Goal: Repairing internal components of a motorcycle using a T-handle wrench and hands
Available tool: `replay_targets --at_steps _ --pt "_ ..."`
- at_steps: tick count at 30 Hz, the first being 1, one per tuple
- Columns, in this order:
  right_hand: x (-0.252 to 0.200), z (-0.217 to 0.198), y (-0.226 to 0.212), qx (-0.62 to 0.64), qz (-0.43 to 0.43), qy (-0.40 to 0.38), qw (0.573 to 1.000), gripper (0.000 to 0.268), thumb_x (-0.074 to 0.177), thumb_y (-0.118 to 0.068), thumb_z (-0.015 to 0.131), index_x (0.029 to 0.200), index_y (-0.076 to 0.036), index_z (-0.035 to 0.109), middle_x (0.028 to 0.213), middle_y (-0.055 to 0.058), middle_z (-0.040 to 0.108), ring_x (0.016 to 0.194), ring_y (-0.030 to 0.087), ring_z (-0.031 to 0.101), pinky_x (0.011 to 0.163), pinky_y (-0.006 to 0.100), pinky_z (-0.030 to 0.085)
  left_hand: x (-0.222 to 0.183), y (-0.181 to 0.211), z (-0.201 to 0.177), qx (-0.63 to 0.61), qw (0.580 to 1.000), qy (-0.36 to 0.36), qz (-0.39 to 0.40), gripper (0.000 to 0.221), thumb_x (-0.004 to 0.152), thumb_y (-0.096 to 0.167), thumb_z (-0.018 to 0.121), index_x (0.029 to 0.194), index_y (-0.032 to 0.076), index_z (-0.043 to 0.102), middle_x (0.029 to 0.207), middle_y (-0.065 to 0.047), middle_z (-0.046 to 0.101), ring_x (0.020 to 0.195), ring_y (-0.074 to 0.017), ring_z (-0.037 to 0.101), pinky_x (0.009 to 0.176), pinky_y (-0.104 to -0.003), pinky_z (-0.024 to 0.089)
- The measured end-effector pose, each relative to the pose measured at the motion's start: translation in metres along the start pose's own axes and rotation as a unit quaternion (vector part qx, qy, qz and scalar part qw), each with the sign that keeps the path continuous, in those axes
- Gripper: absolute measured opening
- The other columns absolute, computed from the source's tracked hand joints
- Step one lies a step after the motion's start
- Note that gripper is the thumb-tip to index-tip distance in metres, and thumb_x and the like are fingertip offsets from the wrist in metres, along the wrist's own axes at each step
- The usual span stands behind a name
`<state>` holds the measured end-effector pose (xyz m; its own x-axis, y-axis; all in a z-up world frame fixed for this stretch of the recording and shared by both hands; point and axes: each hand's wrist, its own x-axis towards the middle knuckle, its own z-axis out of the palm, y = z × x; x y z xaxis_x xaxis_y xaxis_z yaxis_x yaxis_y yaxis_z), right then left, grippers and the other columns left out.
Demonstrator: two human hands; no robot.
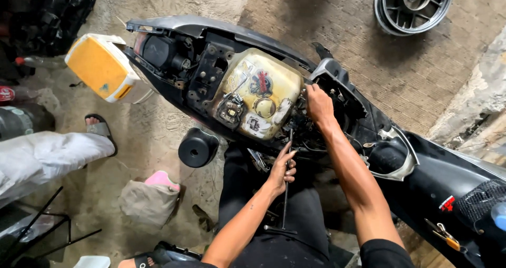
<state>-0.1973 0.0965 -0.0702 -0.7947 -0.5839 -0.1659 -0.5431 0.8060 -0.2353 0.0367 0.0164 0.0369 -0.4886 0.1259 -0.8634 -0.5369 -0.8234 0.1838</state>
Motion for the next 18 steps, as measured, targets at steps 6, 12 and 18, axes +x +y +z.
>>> replay_targets --at_steps 6,12,18 --pt "0.004 0.015 0.006 0.059 0.059 -0.020 0.996 0.030 0.109 -0.041 0.049 0.104 -0.014 0.062 0.095 0.012 0.060 0.083 0.045 0.070 0.069 0.058 0.061 -0.002 0.002 0.005 -0.001 1.000 -0.008 0.010 0.064 0.097 0.039 0.067 0.155 0.038 0.041 0.081 -0.001 0.034 0.050 -0.0029 0.034 0.034 -0.008 0.023" --pt "0.005 -0.040 -0.013 0.037 0.167 -0.148 0.974 0.047 0.103 -0.052 0.050 0.105 -0.009 0.068 0.104 0.018 0.072 0.093 0.048 0.073 0.080 0.063 0.057 -0.010 0.008 0.010 -0.001 1.000 -0.013 0.015 0.063 0.097 0.037 0.065 0.155 0.036 0.042 0.080 -0.002 0.034 0.050 -0.0027 0.035 0.034 -0.008 0.022" --pt "-0.007 -0.103 -0.110 0.197 0.013 0.062 0.978 0.017 0.101 -0.021 0.061 0.111 -0.008 0.064 0.097 0.017 0.061 0.090 0.044 0.068 0.072 0.053 0.057 -0.005 0.002 0.007 0.016 1.000 -0.020 0.009 0.057 0.099 0.035 0.063 0.153 0.036 0.044 0.078 0.000 0.036 0.050 -0.0029 0.034 0.034 -0.009 0.022"
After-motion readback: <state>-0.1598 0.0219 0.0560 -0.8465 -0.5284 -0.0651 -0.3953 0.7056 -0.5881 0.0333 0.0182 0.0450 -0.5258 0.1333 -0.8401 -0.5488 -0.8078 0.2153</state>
